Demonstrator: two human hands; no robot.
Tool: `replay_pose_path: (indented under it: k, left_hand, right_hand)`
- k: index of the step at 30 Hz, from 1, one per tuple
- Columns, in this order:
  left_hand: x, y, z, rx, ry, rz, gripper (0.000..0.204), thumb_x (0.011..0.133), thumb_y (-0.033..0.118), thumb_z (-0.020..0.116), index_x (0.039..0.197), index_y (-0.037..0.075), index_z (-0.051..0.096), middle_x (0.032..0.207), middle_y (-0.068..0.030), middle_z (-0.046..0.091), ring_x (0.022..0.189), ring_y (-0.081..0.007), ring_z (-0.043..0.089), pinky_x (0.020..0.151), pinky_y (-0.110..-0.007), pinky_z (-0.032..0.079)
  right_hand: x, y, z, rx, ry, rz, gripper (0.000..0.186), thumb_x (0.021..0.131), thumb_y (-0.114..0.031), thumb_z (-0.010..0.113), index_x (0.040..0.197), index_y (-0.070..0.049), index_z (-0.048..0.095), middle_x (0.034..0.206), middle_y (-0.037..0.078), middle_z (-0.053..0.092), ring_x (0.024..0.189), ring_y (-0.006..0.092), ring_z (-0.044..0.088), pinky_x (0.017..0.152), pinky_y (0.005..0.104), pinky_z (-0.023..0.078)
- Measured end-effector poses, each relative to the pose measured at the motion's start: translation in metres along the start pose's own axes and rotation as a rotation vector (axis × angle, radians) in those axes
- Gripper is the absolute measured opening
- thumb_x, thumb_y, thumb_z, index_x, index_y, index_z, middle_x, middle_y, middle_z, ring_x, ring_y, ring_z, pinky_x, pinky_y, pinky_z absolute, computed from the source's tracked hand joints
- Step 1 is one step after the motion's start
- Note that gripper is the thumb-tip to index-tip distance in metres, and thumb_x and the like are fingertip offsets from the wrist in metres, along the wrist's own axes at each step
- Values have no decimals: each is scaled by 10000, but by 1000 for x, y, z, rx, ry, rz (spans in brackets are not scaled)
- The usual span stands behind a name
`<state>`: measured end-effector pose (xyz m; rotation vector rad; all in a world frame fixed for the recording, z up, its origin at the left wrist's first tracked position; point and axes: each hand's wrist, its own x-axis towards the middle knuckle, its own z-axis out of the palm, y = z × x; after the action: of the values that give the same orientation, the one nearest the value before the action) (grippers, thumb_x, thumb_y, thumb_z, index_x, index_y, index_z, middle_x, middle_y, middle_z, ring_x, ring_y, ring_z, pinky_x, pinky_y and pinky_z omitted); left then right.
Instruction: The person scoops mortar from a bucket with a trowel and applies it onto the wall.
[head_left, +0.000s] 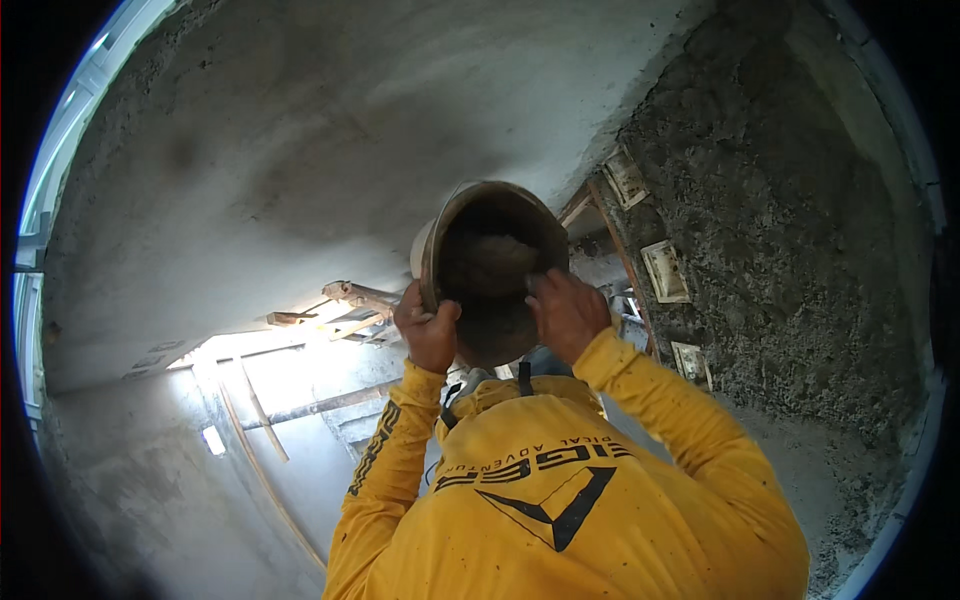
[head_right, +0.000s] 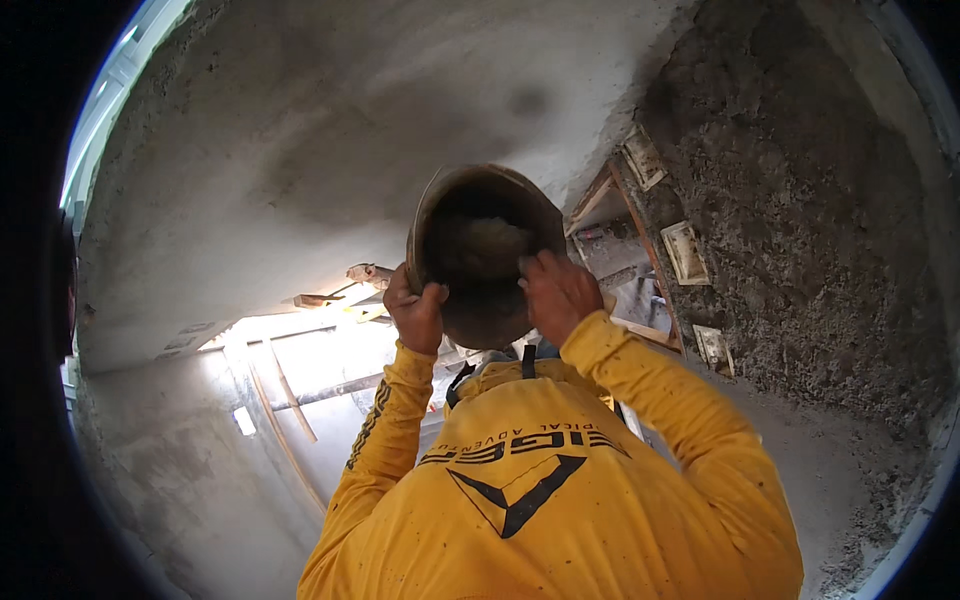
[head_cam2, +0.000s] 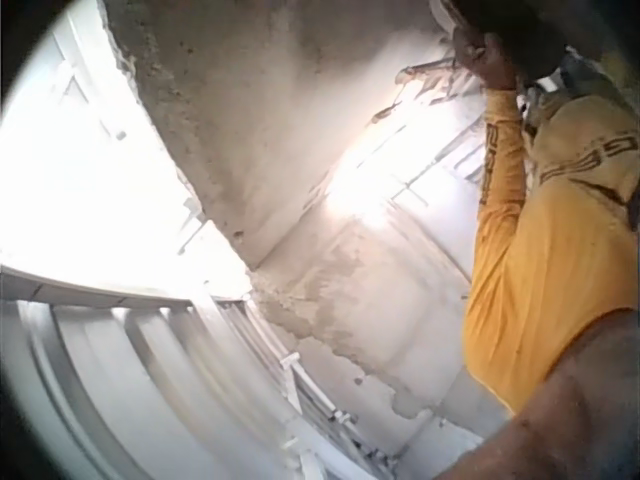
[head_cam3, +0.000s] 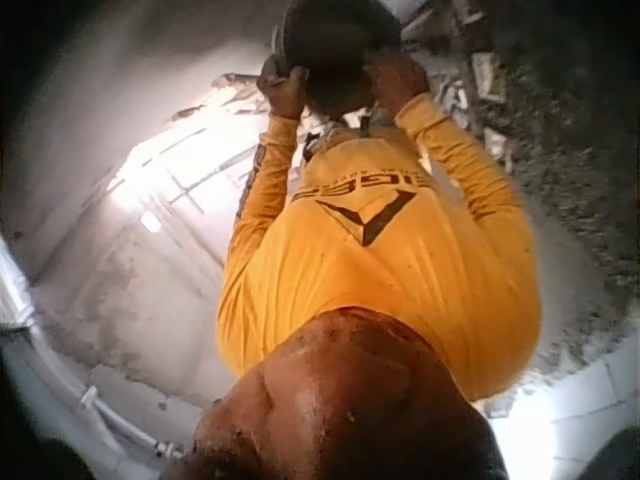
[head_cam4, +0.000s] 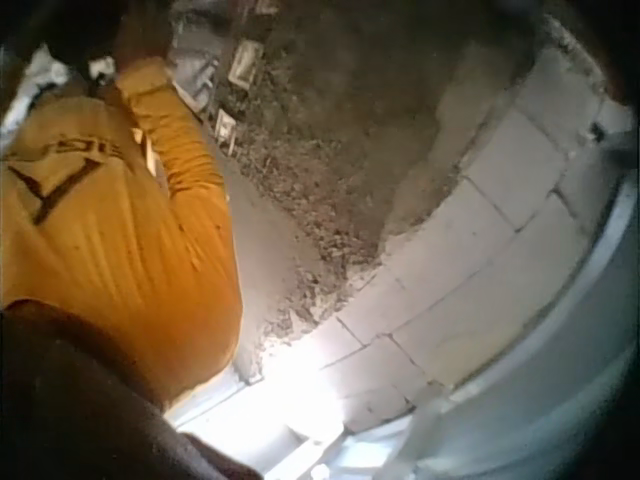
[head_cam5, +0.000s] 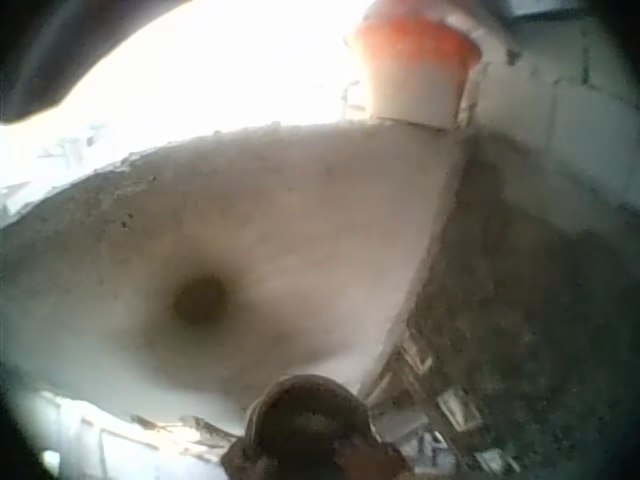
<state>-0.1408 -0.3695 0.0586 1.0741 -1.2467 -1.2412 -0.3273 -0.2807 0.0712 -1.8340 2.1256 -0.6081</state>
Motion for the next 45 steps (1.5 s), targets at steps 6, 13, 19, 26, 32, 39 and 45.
replay_pose_path:
  k: [6, 13, 19, 26, 32, 39, 45]
  left_hand:
    - [8, -13, -5, 173, -80, 102, 131, 703, -1, 592, 688, 24, 464, 581, -13, 445, 539, -79, 383, 480, -273, 329]
    - [16, -29, -12, 242, -109, 67, 100, 718, -16, 589, 711, 16, 494, 631, 38, 472, 589, -52, 409, 505, -241, 336]
    - [15, -13, 14, 270, -133, 182, 131, 721, -9, 592, 698, 24, 467, 602, 26, 446, 559, -57, 392, 481, -247, 316]
    - [-2, -5, 2, 214, -50, 79, 87, 705, 9, 598, 732, 5, 515, 614, -27, 496, 569, -96, 442, 518, -282, 390]
    - [-7, -9, -20, 223, 77, -4, 67, 710, -6, 579, 742, 11, 523, 617, -19, 489, 548, -94, 433, 494, -276, 366]
    - [-23, -42, -31, 101, 164, -62, 121, 701, 36, 617, 817, 5, 597, 682, -73, 565, 584, -151, 519, 553, -294, 443]
    - [-20, -92, -47, 590, 121, 193, 235, 706, 78, 692, 932, 29, 647, 1052, -193, 608, 956, -355, 579, 860, -439, 470]
  right_hand:
    - [23, -8, -20, -178, -72, -86, 165, 808, -144, 638, 942, -49, 657, 868, 114, 602, 821, 324, 618, 722, 451, 511]
    - [23, 15, -53, -295, -358, -8, 158, 798, -148, 624, 783, -4, 687, 835, 223, 678, 793, 390, 669, 757, 478, 522]
    - [15, 29, -13, -254, -478, 109, 181, 820, -164, 590, 760, -18, 678, 784, 229, 668, 780, 413, 666, 717, 467, 535]
    - [13, 10, 20, 410, -355, 95, 366, 922, -318, 575, 836, 34, 628, 801, 275, 639, 770, 459, 630, 687, 475, 494]
    - [12, 9, -11, 337, -374, 232, 330, 936, -305, 566, 882, 20, 582, 785, 273, 623, 762, 480, 599, 659, 475, 480]
    - [-4, 18, -11, 37, -306, 173, 254, 919, -254, 584, 902, 0, 583, 792, 268, 618, 803, 473, 600, 706, 529, 463]
    - [-2, 35, -26, -4, -364, 203, 268, 891, -260, 611, 960, -1, 596, 834, 263, 648, 811, 460, 621, 717, 509, 489]
